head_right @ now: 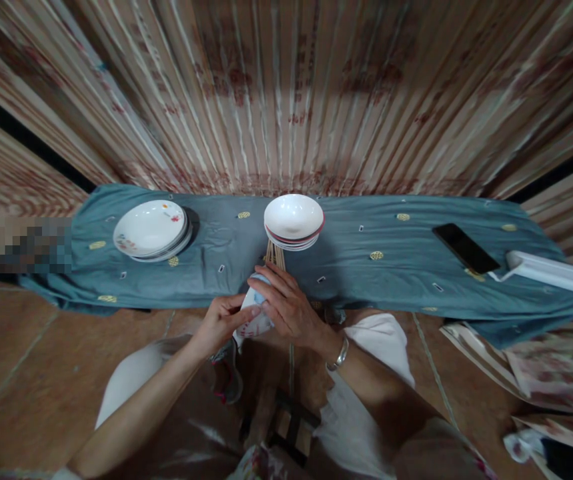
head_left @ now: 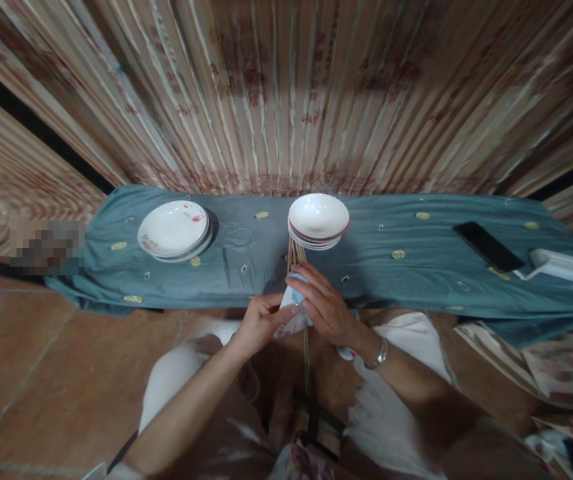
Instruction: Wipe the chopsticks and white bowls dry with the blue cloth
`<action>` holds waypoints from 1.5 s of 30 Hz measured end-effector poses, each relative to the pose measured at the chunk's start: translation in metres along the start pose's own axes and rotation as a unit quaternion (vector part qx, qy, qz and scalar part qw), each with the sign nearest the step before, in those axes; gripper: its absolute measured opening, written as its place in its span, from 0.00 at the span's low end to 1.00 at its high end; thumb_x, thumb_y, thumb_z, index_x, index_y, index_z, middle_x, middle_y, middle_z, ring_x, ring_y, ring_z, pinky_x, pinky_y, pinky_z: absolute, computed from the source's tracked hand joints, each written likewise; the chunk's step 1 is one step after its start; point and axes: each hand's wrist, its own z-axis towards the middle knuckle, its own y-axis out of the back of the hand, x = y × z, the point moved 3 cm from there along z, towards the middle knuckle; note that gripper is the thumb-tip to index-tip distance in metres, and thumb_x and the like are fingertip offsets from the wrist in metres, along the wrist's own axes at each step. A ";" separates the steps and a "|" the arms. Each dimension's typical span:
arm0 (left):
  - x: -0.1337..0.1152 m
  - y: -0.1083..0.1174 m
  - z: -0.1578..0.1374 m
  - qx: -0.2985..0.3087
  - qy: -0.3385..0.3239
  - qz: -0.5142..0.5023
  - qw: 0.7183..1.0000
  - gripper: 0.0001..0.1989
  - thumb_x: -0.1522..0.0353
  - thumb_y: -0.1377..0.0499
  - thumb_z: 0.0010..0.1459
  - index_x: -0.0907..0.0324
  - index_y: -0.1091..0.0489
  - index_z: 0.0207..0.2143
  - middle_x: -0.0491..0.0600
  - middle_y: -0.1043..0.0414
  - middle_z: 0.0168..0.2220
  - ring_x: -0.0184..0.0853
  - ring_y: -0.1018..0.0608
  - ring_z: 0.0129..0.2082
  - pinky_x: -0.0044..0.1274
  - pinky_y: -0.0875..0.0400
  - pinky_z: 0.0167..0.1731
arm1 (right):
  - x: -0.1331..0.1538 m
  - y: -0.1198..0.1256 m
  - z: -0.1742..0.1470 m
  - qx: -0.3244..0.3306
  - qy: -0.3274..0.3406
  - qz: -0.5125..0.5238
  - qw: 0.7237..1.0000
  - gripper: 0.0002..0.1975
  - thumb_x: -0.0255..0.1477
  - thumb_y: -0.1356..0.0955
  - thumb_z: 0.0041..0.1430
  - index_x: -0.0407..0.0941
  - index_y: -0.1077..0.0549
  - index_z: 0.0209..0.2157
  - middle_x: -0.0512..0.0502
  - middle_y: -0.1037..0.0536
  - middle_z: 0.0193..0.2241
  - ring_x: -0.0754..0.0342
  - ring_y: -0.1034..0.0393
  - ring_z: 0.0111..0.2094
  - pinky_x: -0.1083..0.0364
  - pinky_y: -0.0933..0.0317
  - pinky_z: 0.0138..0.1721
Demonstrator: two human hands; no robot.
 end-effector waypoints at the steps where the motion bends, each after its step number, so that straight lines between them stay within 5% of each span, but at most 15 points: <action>1: -0.002 -0.001 -0.001 -0.002 0.004 0.002 1.000 0.17 0.60 0.30 0.42 0.66 0.22 0.28 0.45 0.31 0.23 0.28 0.34 0.24 0.20 0.38 0.25 | -0.003 0.000 0.001 -0.004 -0.018 0.014 1.000 0.24 0.27 0.44 0.67 0.46 0.43 0.63 0.39 0.41 0.64 0.48 0.54 0.67 0.40 0.52 0.65; 12: -0.006 -0.002 -0.004 -0.001 0.027 0.008 1.000 0.21 0.57 0.30 0.41 0.66 0.20 0.30 0.47 0.26 0.24 0.30 0.30 0.24 0.20 0.36 0.27 | -0.038 -0.005 -0.002 -0.068 -0.258 0.234 0.935 0.22 0.39 0.44 0.68 0.50 0.35 0.58 0.48 0.33 0.59 0.52 0.41 0.61 0.49 0.51 0.64; 16: -0.006 -0.001 -0.004 -0.002 0.022 0.018 1.000 0.21 0.57 0.31 0.41 0.66 0.20 0.31 0.48 0.25 0.25 0.31 0.29 0.24 0.21 0.35 0.28 | -0.040 -0.006 -0.002 -0.086 -0.286 0.253 0.920 0.22 0.41 0.43 0.67 0.50 0.33 0.57 0.47 0.30 0.57 0.51 0.38 0.59 0.48 0.49 0.63; 21: -0.009 -0.002 -0.004 0.006 0.018 0.019 1.000 0.22 0.56 0.31 0.41 0.66 0.20 0.31 0.49 0.25 0.26 0.32 0.28 0.25 0.22 0.34 0.29 | -0.032 -0.002 -0.001 -0.097 -0.230 0.201 0.947 0.22 0.38 0.45 0.68 0.50 0.35 0.59 0.47 0.34 0.61 0.52 0.44 0.63 0.48 0.55 0.66; 27: -0.006 0.000 -0.004 -0.003 0.006 0.013 1.000 0.19 0.57 0.31 0.42 0.66 0.20 0.30 0.47 0.27 0.24 0.30 0.30 0.24 0.21 0.36 0.27 | -0.008 0.001 -0.003 -0.034 -0.095 0.070 0.992 0.24 0.30 0.45 0.68 0.48 0.44 0.64 0.43 0.44 0.65 0.50 0.51 0.66 0.43 0.53 0.66; 33: -0.003 0.003 -0.002 -0.009 -0.011 0.026 1.000 0.19 0.57 0.32 0.44 0.66 0.21 0.30 0.46 0.30 0.23 0.30 0.32 0.25 0.21 0.37 0.26 | 0.001 0.000 -0.004 0.005 0.002 -0.013 1.000 0.26 0.28 0.43 0.66 0.47 0.46 0.65 0.41 0.45 0.66 0.45 0.58 0.68 0.37 0.54 0.65; 39: -0.007 -0.001 -0.005 0.007 0.007 0.032 0.999 0.19 0.58 0.32 0.44 0.66 0.20 0.32 0.47 0.27 0.26 0.31 0.30 0.26 0.21 0.35 0.29 | -0.017 0.002 -0.004 -0.030 -0.114 0.096 0.988 0.23 0.32 0.45 0.69 0.49 0.43 0.63 0.44 0.43 0.65 0.51 0.52 0.67 0.45 0.55 0.67; 45: -0.012 -0.006 -0.007 0.007 0.012 0.037 0.999 0.20 0.57 0.32 0.44 0.66 0.20 0.32 0.47 0.26 0.25 0.31 0.29 0.25 0.22 0.34 0.28 | -0.040 0.000 -0.008 -0.071 -0.265 0.252 0.928 0.22 0.40 0.43 0.67 0.50 0.37 0.60 0.47 0.34 0.61 0.52 0.42 0.62 0.48 0.53 0.65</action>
